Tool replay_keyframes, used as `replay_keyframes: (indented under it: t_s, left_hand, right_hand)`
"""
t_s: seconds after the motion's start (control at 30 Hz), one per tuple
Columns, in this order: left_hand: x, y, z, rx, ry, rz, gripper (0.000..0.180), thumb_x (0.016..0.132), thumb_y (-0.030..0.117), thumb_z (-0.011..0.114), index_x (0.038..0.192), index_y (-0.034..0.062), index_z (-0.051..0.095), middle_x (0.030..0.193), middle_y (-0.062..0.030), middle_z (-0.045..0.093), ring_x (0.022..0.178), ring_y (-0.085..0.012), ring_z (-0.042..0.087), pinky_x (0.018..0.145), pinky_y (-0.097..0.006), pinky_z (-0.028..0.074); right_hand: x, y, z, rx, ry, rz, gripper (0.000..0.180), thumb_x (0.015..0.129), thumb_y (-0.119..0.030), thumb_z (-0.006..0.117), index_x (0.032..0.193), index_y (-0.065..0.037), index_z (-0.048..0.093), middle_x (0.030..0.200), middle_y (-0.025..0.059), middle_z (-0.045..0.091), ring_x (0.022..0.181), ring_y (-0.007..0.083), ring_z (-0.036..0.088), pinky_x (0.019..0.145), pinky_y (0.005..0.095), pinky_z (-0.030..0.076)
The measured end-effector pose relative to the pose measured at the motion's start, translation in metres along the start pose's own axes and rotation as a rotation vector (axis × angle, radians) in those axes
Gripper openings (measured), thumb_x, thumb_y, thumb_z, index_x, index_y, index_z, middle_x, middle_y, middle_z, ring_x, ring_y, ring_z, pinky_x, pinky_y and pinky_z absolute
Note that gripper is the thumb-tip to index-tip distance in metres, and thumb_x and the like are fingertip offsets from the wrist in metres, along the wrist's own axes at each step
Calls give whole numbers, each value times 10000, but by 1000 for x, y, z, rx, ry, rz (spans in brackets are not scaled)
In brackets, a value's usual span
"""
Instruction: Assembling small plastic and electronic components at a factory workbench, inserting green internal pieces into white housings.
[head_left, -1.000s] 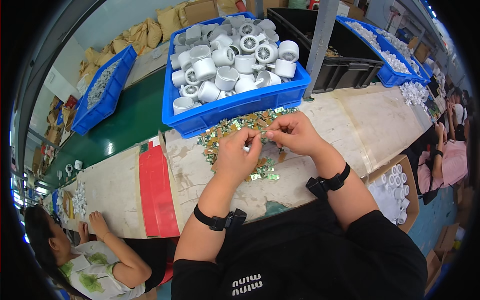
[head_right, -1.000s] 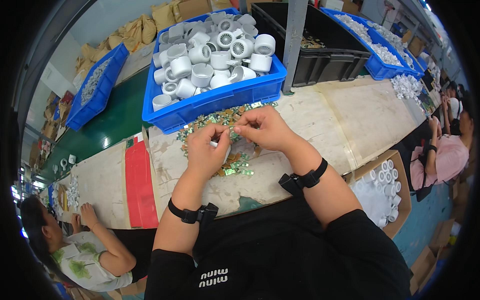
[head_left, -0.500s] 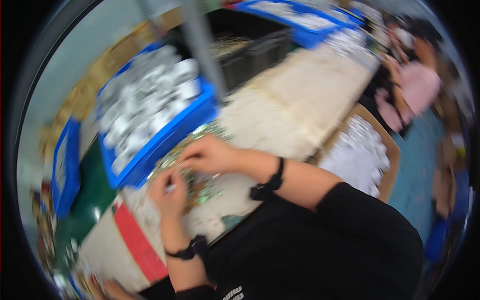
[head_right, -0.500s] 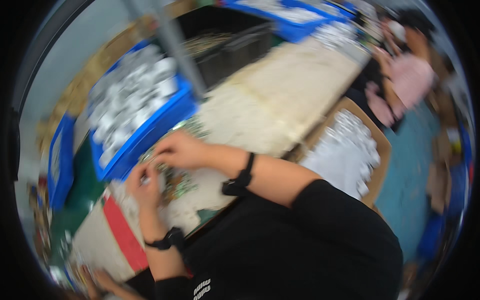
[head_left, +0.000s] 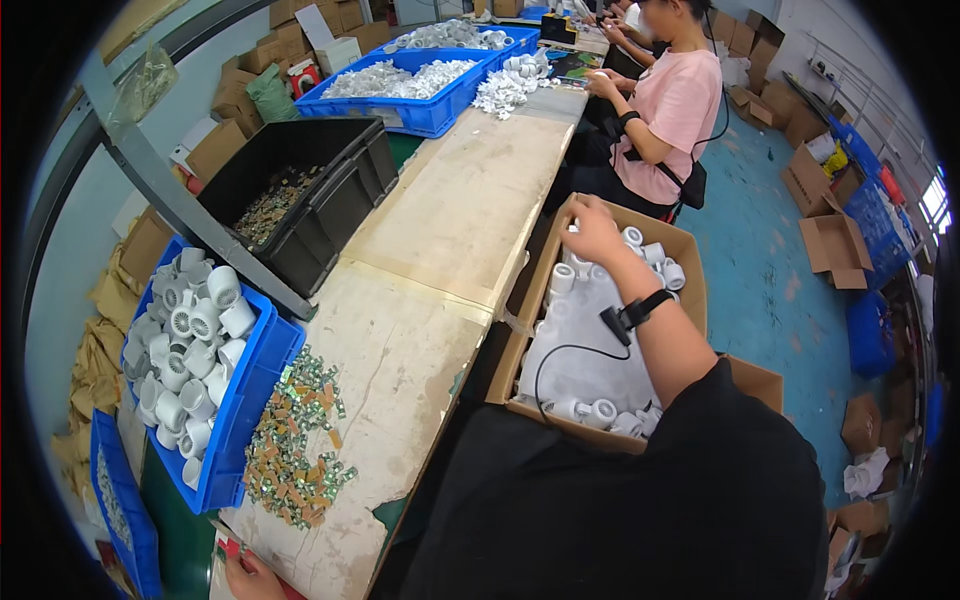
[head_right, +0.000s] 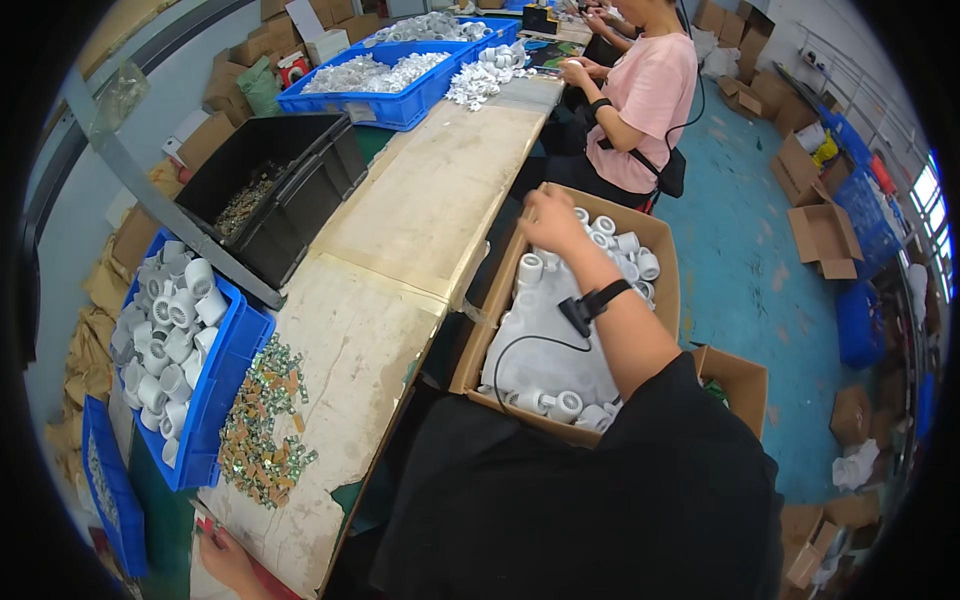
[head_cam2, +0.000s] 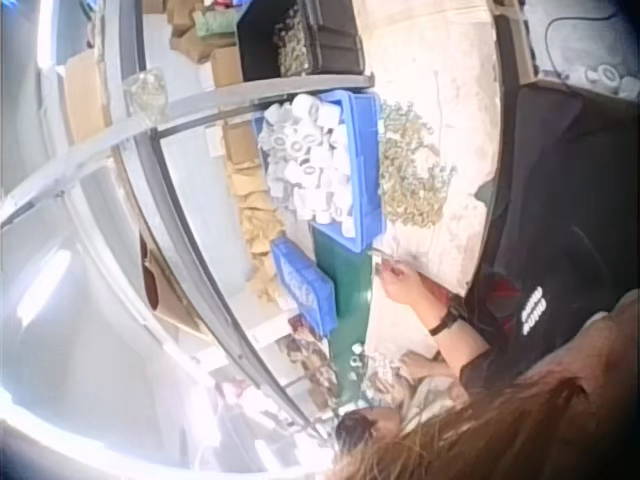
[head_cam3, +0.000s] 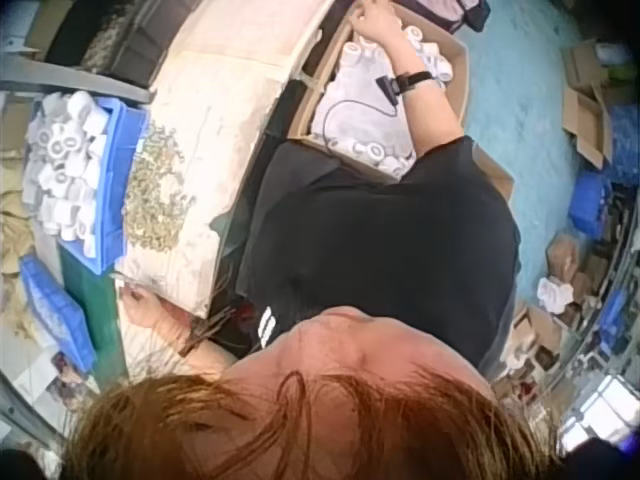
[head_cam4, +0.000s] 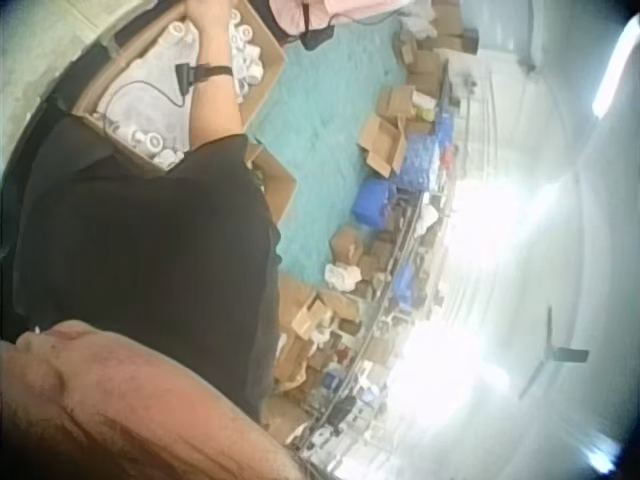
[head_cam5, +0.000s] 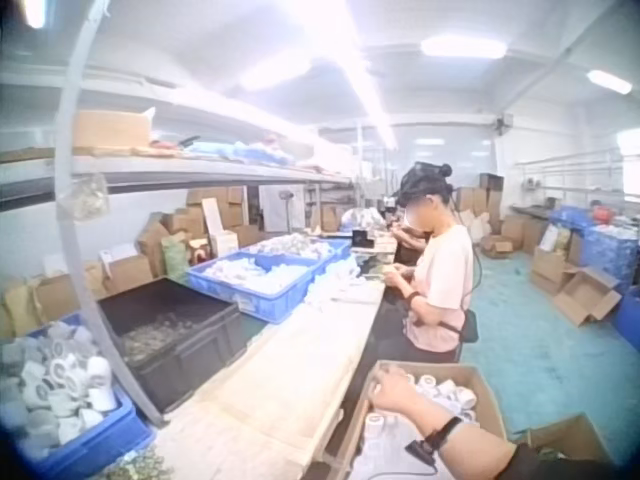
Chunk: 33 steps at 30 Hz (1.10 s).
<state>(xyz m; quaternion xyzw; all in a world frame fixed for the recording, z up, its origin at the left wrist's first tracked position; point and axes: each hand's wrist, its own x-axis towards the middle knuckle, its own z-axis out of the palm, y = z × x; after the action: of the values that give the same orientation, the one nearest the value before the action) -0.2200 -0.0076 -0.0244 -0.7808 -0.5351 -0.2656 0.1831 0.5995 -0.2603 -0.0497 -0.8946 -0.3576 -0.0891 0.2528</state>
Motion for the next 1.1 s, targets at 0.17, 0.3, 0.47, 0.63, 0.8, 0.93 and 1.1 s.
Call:
replay_keyframes:
  t_s: [0.17, 0.3, 0.47, 0.63, 0.8, 0.93, 1.1]
  left_hand:
    - [-27, -2, -26, 133, -192, -128, 194, 908, 171, 680, 992, -3, 662, 968, -197, 657, 987, -423, 609, 841, -517, 483]
    - [-47, 3, -39, 170, -81, -74, 276, 899, 221, 659, 1107, 40, 647, 1281, -198, 579, 1188, -426, 521, 945, -569, 409]
    - [-66, 11, -50, 32, -217, -57, 350, 890, 233, 652, 1200, 71, 636, 1484, -244, 477, 1332, -447, 435, 1089, -584, 318]
    - [-84, -27, -53, 84, -228, -184, 446, 948, 350, 669, 1294, 72, 631, 1532, -254, 446, 1394, -473, 408, 1155, -594, 291]
    - [-64, -41, -38, 108, -43, -278, 405, 957, 235, 695, 1283, 14, 600, 1490, -340, 452, 1363, -512, 425, 1147, -604, 330]
    - [-25, 47, -73, 23, 48, -155, 390, 895, 137, 716, 1256, 32, 614, 1458, -278, 492, 1353, -481, 439, 1133, -602, 337]
    - [-28, 109, -81, -90, 17, 29, 400, 819, 123, 747, 1199, 49, 649, 1406, -228, 535, 1321, -455, 469, 1114, -581, 351]
  right_hand:
    - [-1, 77, 36, -286, -446, 51, 983, 749, -617, 819, 1540, -111, 528, 1611, 413, 281, 1462, 611, 330, 1224, 589, 315]
    - [2, 104, 68, -201, -499, -22, 1036, 719, -636, 846, 1593, -218, 479, 1677, 346, 235, 1506, 607, 269, 1232, 610, 305]
    - [0, 82, 87, -197, -354, -38, 905, 765, -493, 807, 1556, -201, 478, 1537, 219, 489, 1463, 464, 406, 1164, 645, 371]
    - [1, 44, 95, -344, -345, 295, 822, 905, -446, 716, 1627, -232, 385, 1638, 168, 435, 1543, 448, 326, 1173, 675, 363]
    - [4, 66, 85, -324, -298, 330, 758, 863, -351, 738, 1551, -147, 494, 1620, 124, 460, 1536, 430, 332, 1172, 679, 361]
    - [-7, 56, 76, -389, -282, 220, 809, 807, -302, 784, 1548, -161, 493, 1606, 85, 455, 1517, 395, 351, 1140, 723, 358]
    - [-8, 47, 53, -249, -73, 267, 827, 768, -272, 810, 1527, -134, 511, 1531, 116, 504, 1490, 384, 381, 1114, 683, 403]
